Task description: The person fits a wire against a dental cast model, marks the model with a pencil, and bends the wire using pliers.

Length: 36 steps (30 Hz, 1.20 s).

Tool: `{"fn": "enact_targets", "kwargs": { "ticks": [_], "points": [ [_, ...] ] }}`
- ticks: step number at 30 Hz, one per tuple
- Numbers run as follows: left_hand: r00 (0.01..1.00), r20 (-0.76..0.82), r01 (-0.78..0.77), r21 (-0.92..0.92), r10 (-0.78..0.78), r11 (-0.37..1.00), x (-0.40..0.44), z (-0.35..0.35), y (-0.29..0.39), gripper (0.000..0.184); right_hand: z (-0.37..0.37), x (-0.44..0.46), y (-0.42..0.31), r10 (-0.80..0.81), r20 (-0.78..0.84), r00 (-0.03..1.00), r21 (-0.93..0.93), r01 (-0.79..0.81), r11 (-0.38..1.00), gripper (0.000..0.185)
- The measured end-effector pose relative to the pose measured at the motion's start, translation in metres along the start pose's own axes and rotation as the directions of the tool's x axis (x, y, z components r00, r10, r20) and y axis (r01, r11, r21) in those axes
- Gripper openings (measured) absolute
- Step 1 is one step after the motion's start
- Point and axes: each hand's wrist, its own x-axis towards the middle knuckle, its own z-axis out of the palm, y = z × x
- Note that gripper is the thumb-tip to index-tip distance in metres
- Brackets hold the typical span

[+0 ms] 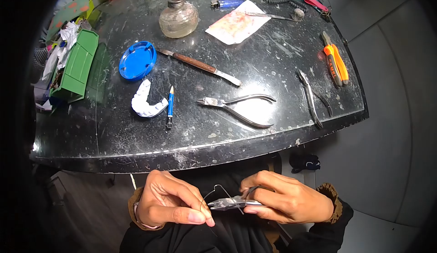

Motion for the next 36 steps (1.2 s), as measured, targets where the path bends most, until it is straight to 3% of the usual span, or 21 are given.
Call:
{"fn": "enact_targets", "kwargs": {
  "ticks": [4,36],
  "points": [
    [1.000,-0.002,0.011,0.088,-0.011,0.996,-0.001,0.001,-0.002,0.008,-0.002,0.001,0.000,-0.013,0.043,0.999,-0.051,0.016,0.999,0.021],
    [0.995,-0.083,0.068,0.180,-0.054,0.981,0.004,0.001,-0.011,0.004,-0.002,0.003,-0.011,0.083,0.038,0.996,-0.189,-0.075,0.979,0.025]
  ]
}}
